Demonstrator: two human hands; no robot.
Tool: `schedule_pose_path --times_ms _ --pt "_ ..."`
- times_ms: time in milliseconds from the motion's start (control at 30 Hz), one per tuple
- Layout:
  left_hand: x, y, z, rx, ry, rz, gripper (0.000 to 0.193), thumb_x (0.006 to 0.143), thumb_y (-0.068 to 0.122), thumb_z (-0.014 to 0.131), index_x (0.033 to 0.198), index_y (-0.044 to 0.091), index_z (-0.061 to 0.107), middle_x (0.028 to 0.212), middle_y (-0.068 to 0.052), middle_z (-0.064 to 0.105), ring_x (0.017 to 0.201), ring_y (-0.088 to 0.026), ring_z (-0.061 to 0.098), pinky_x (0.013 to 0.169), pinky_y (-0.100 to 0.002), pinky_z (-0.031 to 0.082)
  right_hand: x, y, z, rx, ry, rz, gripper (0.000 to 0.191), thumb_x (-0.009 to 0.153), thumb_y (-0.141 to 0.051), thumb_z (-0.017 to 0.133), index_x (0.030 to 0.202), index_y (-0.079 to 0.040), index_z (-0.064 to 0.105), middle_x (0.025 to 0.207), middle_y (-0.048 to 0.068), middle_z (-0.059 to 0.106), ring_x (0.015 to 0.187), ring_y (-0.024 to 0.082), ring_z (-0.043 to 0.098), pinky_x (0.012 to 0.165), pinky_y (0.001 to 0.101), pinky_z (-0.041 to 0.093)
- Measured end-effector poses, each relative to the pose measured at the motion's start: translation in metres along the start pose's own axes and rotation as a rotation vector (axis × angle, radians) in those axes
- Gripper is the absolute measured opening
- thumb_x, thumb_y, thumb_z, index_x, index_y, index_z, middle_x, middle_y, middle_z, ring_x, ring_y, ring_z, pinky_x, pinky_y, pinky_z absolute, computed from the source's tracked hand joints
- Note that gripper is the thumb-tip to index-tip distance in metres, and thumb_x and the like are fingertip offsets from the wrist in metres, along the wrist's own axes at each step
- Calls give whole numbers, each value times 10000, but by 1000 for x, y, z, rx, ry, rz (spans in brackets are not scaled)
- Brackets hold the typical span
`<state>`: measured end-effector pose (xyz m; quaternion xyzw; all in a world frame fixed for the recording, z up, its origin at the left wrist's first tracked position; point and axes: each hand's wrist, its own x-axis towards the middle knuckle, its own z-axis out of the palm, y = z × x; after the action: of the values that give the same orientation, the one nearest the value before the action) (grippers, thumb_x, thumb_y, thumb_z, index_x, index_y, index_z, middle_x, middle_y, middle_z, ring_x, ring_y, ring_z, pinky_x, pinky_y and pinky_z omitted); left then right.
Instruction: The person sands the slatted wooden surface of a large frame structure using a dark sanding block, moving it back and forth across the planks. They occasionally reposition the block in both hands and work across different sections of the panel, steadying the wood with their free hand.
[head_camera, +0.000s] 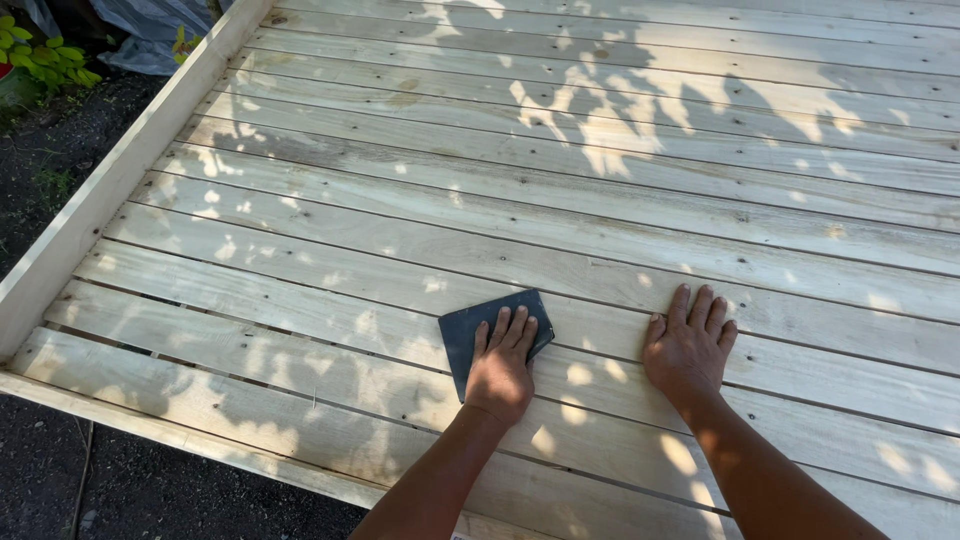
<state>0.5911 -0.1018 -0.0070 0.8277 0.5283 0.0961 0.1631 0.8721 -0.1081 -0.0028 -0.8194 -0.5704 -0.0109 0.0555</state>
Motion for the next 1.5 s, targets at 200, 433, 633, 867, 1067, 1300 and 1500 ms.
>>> schedule_pose_path --times_ms 200,433,633,867,1067,1300,1500 --pt "102 1 -29 58 3 -100 585 1055 359 417 1607 207 297 1699 -38 222 1576 -264 156 1269 -503 129 1 6 2 2 6 -5 702 1038 -435 293 1615 -42 224 1676 273 155 1550 471 95 1222 602 65" --pt "40 77 -4 -32 -95 161 629 1001 322 496 1595 206 327 1705 -67 199 1573 -280 135 1257 -515 76 1 16 5 16 54 -29 641 1052 -401 326 1601 -71 299 1660 251 219 1544 450 133 1219 586 79" --pt "100 117 23 -65 -90 219 570 1033 269 449 1593 224 351 1708 -29 205 1584 -236 138 1267 -494 78 7 30 2 107 98 1 572 984 -229 473 1553 -171 440 1664 118 329 1560 361 196 1255 528 117" --pt "161 135 6 -101 -97 161 563 1034 257 452 1584 184 352 1703 -45 207 1578 -263 115 1270 -508 84 7 42 -7 490 321 68 442 1035 -132 462 1466 -124 559 1567 126 529 1490 307 435 1259 443 279" --pt "69 151 33 -163 -192 358 616 984 193 507 1581 144 365 1698 -80 228 1573 -280 157 1246 -535 68 14 48 -16 909 280 307 415 1080 -230 425 1455 -150 583 1392 125 661 1268 289 642 1087 387 482" --pt "187 153 20 -153 -125 142 548 1029 225 434 1573 211 373 1693 -12 243 1580 -216 139 1283 -473 81 16 48 -10 670 303 136 413 1079 -262 423 1431 -141 603 1404 151 637 1332 330 555 1130 412 423" --pt "128 146 11 -62 -166 299 652 974 167 471 1603 174 298 1702 -51 159 1563 -244 79 1236 -480 29 13 44 -8 528 254 68 460 1092 -341 356 1437 -177 612 1453 101 604 1443 283 450 1247 455 259"
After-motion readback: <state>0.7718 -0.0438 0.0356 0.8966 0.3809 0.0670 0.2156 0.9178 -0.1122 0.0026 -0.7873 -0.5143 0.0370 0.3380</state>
